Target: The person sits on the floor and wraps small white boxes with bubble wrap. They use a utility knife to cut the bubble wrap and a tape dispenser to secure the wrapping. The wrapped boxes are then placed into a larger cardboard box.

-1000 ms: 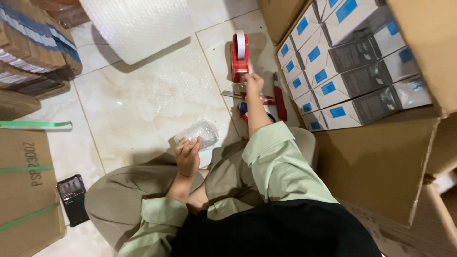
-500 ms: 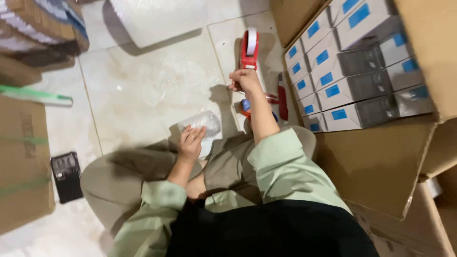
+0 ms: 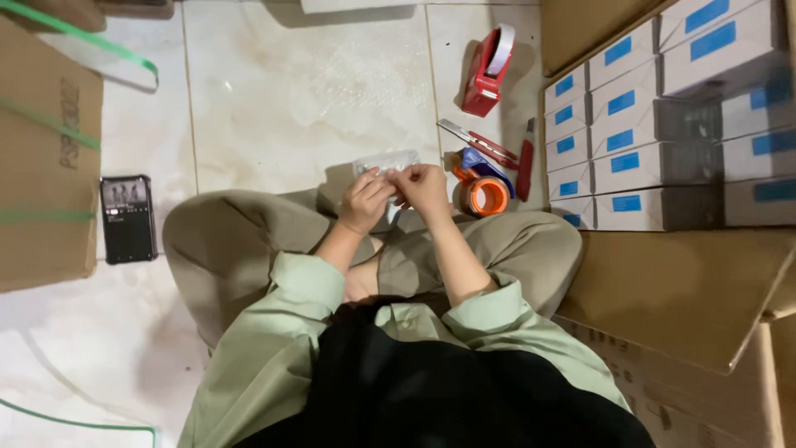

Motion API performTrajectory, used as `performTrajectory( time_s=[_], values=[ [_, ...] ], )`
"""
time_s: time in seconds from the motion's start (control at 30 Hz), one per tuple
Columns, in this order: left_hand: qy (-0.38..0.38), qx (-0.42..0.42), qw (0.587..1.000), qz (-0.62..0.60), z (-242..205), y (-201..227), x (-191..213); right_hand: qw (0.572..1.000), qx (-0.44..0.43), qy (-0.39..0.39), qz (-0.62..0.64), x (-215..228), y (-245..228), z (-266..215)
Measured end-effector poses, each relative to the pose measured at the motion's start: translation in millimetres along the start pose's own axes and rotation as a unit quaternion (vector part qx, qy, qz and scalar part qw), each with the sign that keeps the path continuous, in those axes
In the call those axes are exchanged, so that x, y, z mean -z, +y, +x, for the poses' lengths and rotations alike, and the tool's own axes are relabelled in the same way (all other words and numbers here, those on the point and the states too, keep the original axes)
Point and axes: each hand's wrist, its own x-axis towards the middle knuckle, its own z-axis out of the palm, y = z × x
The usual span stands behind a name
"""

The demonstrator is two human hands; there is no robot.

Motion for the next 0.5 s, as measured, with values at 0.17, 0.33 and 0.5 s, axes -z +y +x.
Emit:
performTrajectory(
  time_s=[0.17,0.33,0.5],
  values=[
    [-0.03,0.078,0.995,-0.049,-36.5,-20.0,-17.3,0.989,0.069,0.028,-0.128,-2.9,16.9,13.3],
    [-0.097,0.147,0.982,-0.066,-51.8,-29.4,-18.0,0.87,0.067,0.078,-0.482,-0.7,4.6,-0.6],
    [-0.116,0.167,0.974,-0.102,-34.1,-26.3,-7.6,0.858,0.193,0.071,-0.471,12.7,27.6,-0.1]
  ],
)
